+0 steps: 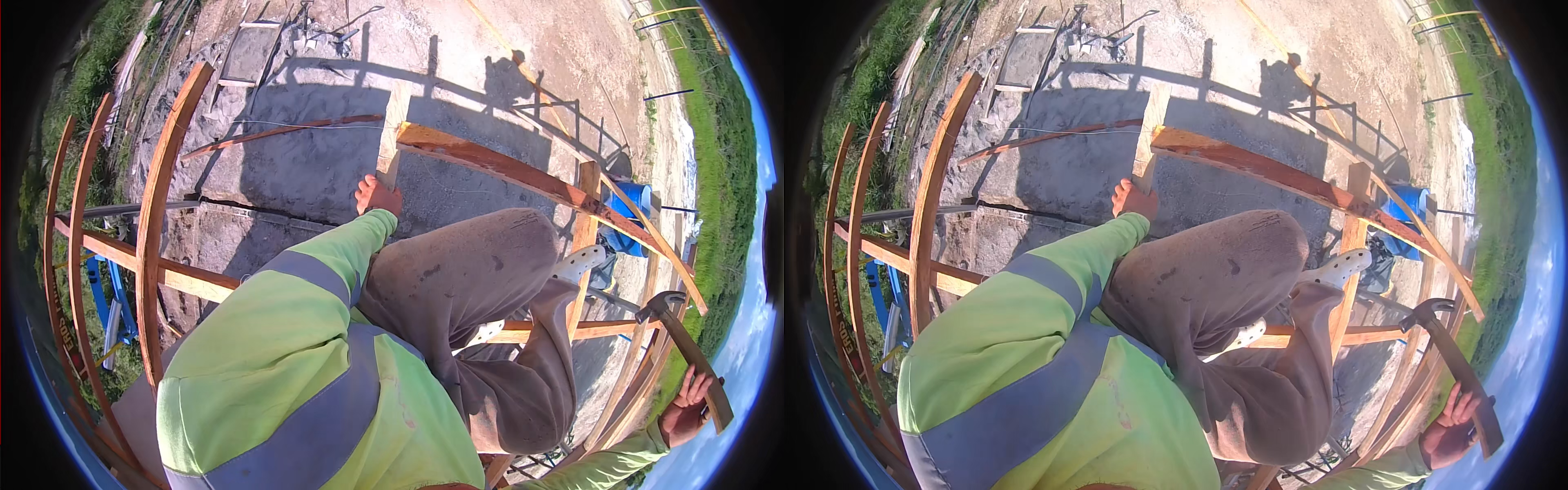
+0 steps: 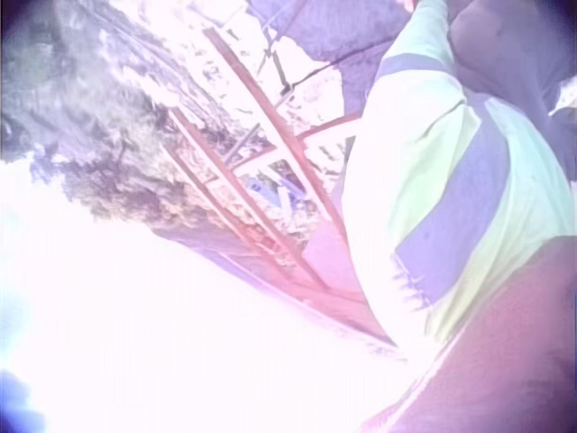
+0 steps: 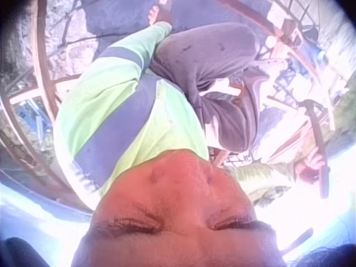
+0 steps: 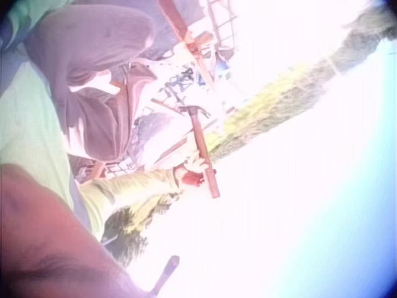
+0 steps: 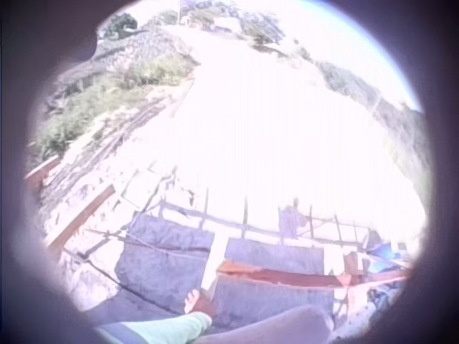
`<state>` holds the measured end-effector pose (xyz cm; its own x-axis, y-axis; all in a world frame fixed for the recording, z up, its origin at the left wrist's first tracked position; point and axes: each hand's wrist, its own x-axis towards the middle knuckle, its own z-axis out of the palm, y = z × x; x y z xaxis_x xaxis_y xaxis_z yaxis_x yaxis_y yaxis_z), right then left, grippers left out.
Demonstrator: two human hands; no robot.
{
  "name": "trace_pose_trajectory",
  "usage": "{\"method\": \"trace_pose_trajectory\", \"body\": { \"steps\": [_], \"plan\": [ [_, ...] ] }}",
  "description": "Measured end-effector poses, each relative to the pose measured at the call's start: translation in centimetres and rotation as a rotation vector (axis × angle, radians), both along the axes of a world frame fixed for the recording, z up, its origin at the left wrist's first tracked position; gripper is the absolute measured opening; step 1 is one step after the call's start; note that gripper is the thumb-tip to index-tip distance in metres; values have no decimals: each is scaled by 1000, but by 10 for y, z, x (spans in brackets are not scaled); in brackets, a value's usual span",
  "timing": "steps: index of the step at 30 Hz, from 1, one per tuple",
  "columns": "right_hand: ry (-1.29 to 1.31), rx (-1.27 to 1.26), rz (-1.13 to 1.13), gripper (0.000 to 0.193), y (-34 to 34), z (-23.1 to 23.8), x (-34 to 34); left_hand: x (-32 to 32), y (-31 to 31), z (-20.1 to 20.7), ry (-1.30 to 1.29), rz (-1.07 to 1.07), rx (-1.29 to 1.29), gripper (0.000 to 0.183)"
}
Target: The person is nailing wooden planks to a curved roof frame using a hammer.
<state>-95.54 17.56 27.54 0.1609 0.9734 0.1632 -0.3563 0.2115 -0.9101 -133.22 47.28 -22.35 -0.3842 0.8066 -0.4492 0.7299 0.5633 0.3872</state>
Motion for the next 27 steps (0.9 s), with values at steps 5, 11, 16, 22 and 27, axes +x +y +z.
{"method": "trace_pose_trajectory", "body": {
  "steps": [5, 11, 16, 22, 27],
  "plan": [
    [-325, -144, -164, 56, 8, 0, -24, -4, -2, -1, 62, -20, 34, 59],
    [-242, -434, -172, 58, 70, -35, -18, -4, -2, 11, 10, -8, -34, 58],
    [-183, -498, 59, 49, 133, -75, -40, -9, -2, 10, -12, -32, -33, 62],
    [-61, -459, 211, 49, 170, -104, -59, -4, 4, 9, -19, -68, -23, 69],
    [336, -512, 338, 52, 206, -154, -95, -14, 7, 6, -63, -127, -100, 78]
  ]
}}
